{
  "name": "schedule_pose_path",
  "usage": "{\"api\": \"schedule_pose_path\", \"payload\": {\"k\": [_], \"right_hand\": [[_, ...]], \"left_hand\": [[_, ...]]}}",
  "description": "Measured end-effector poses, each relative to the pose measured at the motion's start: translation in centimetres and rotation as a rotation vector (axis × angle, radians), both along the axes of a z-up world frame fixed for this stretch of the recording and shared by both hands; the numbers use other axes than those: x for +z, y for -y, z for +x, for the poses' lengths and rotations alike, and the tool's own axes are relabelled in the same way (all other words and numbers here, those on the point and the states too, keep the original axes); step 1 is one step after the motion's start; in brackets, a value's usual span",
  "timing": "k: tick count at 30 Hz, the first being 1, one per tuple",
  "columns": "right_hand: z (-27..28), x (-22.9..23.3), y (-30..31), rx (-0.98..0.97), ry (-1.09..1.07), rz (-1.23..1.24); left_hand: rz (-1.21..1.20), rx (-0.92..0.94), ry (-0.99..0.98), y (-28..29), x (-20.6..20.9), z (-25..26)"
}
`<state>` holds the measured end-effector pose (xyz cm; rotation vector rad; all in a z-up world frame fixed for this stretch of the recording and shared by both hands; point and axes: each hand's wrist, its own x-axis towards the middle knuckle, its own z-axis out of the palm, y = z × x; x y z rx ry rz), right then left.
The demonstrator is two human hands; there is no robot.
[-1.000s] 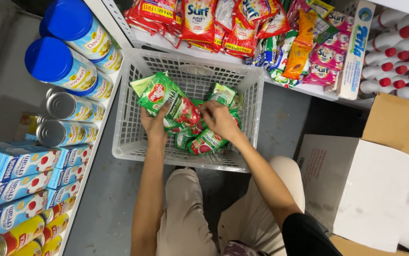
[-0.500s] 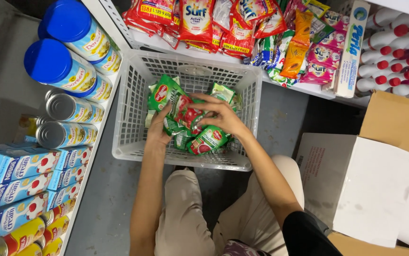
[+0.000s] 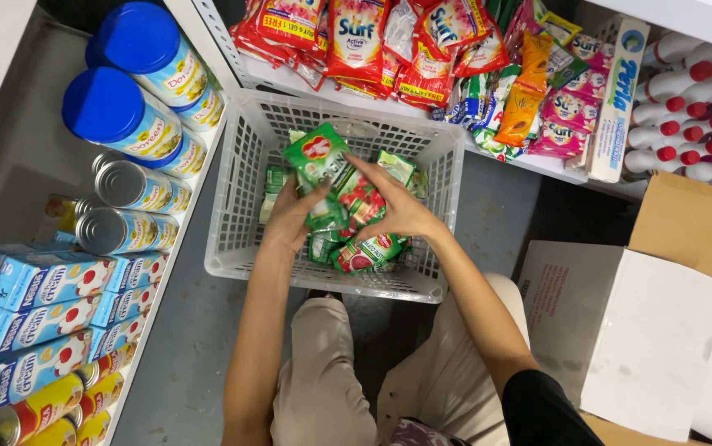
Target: The person takes green pouches of tomato sauce from a white plastic basket and places them on a white shelf next to bottles of Jack Daniel's. The person repeatedly picks up the pouches and arranges them in rows on the shelf.
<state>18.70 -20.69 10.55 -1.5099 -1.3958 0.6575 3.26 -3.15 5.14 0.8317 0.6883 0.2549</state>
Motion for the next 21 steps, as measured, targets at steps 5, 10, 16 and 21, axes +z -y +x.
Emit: {"api": "schedule_pose_path", "payload": {"k": [5, 10, 16, 21], "right_hand": [[0.9, -3.1, 1.0, -0.091, -0.111, 0.027], [1.1, -2.2, 1.5, -0.174, -0.227, 0.041], [1.1, -1.2, 2.1, -0.2, -0.29, 0.171], [1.3, -3.3, 3.0, -0.16, -0.756, 0.343]], "left_hand": [[0.155, -0.202, 0.172, 1.7, 6.1, 0.7], [0.521, -0.323, 0.36, 2.7, 5.3, 0.5], [0.49, -0.231, 0.419, 3.2, 3.6, 0.0], [0.772, -0.234, 0.341, 2.6, 2.8, -0.4]]}}
